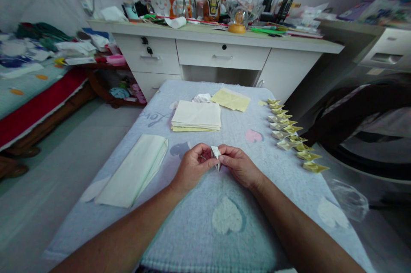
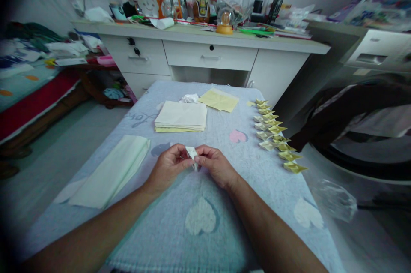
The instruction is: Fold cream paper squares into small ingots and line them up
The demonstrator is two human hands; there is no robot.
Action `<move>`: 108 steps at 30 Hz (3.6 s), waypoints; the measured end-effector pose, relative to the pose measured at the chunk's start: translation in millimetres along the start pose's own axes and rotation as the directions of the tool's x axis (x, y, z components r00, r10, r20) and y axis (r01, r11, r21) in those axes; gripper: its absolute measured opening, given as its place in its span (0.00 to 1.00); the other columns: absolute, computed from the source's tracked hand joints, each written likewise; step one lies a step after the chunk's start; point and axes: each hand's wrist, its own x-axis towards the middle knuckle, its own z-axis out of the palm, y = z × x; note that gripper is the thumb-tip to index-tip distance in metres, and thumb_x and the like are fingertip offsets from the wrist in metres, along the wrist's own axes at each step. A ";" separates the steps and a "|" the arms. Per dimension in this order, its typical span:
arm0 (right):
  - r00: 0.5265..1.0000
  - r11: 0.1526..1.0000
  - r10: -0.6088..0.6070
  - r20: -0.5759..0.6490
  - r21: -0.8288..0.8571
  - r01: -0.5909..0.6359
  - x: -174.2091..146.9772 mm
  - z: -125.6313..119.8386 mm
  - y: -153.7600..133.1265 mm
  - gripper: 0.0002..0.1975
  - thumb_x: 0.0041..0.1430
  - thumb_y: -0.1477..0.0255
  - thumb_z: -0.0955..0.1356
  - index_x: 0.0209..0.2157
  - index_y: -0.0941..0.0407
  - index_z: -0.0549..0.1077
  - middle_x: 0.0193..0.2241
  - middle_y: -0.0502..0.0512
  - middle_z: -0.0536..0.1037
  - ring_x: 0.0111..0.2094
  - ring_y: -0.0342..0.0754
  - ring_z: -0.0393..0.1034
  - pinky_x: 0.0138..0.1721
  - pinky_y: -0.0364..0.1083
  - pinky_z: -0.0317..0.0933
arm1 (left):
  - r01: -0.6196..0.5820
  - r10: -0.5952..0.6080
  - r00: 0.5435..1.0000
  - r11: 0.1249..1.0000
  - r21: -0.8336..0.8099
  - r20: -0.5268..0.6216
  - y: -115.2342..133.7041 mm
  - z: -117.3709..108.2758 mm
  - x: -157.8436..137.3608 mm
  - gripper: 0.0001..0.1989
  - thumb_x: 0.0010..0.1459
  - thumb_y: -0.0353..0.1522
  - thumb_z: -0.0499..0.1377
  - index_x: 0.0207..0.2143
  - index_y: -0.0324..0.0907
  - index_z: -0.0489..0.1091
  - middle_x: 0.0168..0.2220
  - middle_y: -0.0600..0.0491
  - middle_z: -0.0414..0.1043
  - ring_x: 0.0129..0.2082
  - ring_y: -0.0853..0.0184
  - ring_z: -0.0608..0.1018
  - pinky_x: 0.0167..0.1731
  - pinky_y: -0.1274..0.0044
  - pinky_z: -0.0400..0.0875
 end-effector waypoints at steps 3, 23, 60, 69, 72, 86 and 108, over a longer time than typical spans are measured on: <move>1.000 0.999 0.028 0.005 0.020 -0.028 -0.5 -0.4 0.4 0.12 0.50 0.64 0.74 0.32 0.57 0.76 0.28 0.49 0.71 0.30 0.42 0.62 0.36 0.42 0.55 | -0.004 0.005 1.000 1.000 -0.014 0.030 2.7 1.1 -1.5 0.12 0.49 0.35 0.67 0.32 0.40 0.69 0.27 0.58 0.67 0.28 0.72 0.69 0.30 0.80 0.63; 0.996 0.997 0.045 0.081 -0.061 -0.040 -1.4 1.0 -2.0 0.13 0.51 0.64 0.74 0.34 0.57 0.74 0.29 0.49 0.70 0.30 0.42 0.60 0.35 0.42 0.53 | -0.004 0.007 0.995 1.000 -0.028 0.104 9.6 -6.8 2.4 0.11 0.55 0.37 0.63 0.37 0.38 0.72 0.30 0.55 0.69 0.31 0.70 0.70 0.34 0.79 0.64; 0.989 0.998 0.043 0.138 0.043 -0.050 -2.4 2.0 -6.7 0.15 0.53 0.61 0.72 0.36 0.58 0.71 0.32 0.53 0.74 0.35 0.46 0.67 0.39 0.45 0.58 | 0.160 -0.077 0.964 0.933 -0.323 0.255 7.5 -9.0 5.4 0.12 0.51 0.36 0.66 0.31 0.39 0.67 0.26 0.56 0.67 0.27 0.72 0.68 0.29 0.79 0.61; 0.995 0.988 -0.097 0.014 -0.118 0.098 -0.9 4.6 -2.5 0.21 0.48 0.64 0.76 0.38 0.53 0.64 0.33 0.48 0.69 0.34 0.43 0.65 0.36 0.42 0.59 | 0.161 -0.120 0.982 0.933 -0.322 0.144 4.4 -8.5 7.1 0.12 0.51 0.36 0.66 0.33 0.39 0.69 0.29 0.54 0.70 0.27 0.71 0.69 0.28 0.78 0.63; 0.986 0.968 -0.166 -0.004 -0.193 0.162 -0.4 7.8 -1.4 0.21 0.50 0.63 0.75 0.38 0.53 0.62 0.33 0.48 0.69 0.34 0.43 0.64 0.35 0.43 0.57 | 0.156 -0.115 0.982 0.942 -0.298 0.149 3.6 -7.4 6.8 0.12 0.51 0.36 0.66 0.32 0.39 0.68 0.27 0.56 0.68 0.26 0.72 0.69 0.28 0.78 0.62; 0.991 0.984 -0.092 -0.100 -0.161 0.075 -0.5 7.6 -4.3 0.15 0.53 0.61 0.72 0.32 0.55 0.67 0.25 0.47 0.68 0.25 0.41 0.58 0.27 0.42 0.51 | 0.184 -0.137 0.975 0.939 -0.290 0.176 8.5 -7.0 4.7 0.12 0.48 0.34 0.67 0.30 0.39 0.67 0.26 0.57 0.67 0.26 0.73 0.68 0.29 0.80 0.62; 0.990 0.997 -0.041 -0.131 -0.074 0.032 1.9 0.4 3.1 0.12 0.53 0.63 0.72 0.31 0.55 0.68 0.21 0.45 0.67 0.20 0.39 0.55 0.23 0.41 0.46 | 0.221 -0.152 0.965 0.911 -0.349 0.213 1.5 -9.3 5.7 0.11 0.48 0.33 0.67 0.31 0.39 0.69 0.28 0.55 0.69 0.28 0.72 0.69 0.29 0.80 0.62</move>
